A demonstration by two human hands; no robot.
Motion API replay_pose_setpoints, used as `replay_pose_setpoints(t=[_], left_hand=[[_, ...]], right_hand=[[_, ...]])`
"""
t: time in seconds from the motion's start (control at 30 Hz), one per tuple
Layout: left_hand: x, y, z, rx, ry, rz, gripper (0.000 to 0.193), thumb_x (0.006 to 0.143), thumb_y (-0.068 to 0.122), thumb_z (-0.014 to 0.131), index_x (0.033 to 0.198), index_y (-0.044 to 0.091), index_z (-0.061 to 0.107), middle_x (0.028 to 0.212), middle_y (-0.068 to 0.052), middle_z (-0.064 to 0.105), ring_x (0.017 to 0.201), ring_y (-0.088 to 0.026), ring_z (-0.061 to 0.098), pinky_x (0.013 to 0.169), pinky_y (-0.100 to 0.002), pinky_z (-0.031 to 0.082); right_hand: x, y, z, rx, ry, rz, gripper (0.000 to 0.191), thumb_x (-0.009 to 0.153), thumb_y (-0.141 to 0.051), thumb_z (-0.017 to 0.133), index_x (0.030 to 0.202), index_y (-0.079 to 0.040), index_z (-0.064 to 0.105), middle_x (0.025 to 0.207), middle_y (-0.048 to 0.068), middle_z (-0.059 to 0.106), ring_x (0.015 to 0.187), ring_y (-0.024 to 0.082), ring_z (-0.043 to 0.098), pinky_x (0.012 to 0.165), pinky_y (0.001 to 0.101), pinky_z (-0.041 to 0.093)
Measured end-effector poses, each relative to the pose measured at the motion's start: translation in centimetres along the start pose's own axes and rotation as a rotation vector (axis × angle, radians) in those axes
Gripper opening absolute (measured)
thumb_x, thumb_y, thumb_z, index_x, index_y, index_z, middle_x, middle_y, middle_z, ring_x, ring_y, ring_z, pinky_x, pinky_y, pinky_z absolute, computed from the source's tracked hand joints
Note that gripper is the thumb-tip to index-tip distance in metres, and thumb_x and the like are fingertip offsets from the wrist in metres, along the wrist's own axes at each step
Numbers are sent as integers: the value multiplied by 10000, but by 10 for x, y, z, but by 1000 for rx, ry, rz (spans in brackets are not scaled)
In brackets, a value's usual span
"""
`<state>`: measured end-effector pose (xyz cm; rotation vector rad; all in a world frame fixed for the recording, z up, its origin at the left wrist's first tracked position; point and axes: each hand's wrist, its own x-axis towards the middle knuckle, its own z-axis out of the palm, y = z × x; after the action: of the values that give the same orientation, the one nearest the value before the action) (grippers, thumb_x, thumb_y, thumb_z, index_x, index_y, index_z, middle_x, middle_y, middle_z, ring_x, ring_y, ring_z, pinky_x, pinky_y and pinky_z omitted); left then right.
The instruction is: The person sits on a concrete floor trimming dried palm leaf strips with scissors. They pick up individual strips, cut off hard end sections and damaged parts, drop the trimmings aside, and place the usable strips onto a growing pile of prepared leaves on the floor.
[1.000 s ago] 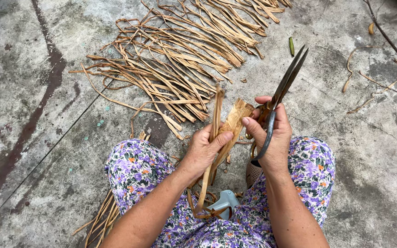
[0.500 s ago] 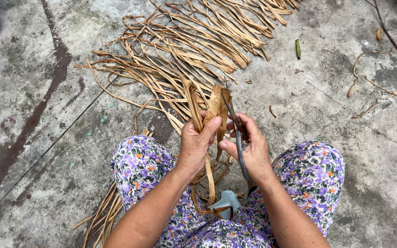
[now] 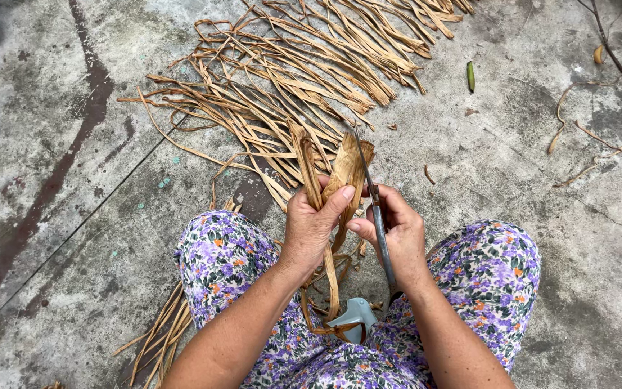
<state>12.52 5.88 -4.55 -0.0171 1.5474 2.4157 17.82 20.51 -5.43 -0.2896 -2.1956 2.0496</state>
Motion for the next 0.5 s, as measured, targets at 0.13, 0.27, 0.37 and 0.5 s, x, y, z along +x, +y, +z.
replay_pose_setpoints(t=[0.13,0.27,0.37,0.5], left_hand=[[2,-4,-1,-17,-6,14,158,933,166,773,984,75,654,807,43,651,656,-8,538,531,-172,424],[4,-7,-4,-6,-3,13,163,929,172,783,979,83,655,776,55,628,619,-2,505,504,-174,394],[4,-9,-4,15,-23,19,153,938,177,779,973,82,664,784,51,640,633,-4,520,523,-176,412],[4,-10,-5,40,-36,15,145,941,186,773,967,85,672,789,52,643,632,-6,521,528,-178,419]], right_hand=[[-1,5,2,48,33,-73,526,764,-250,891,1215,-48,709,818,-75,636,747,15,581,668,179,501],[1,6,4,66,45,-91,491,785,-231,883,1205,-43,714,846,-84,640,748,3,553,666,167,480],[0,3,2,54,87,-8,449,783,-215,880,1170,-47,729,756,-76,574,669,18,501,582,179,404],[-2,-4,1,149,121,47,361,840,-134,861,1140,-29,689,724,-31,525,598,61,465,501,203,340]])
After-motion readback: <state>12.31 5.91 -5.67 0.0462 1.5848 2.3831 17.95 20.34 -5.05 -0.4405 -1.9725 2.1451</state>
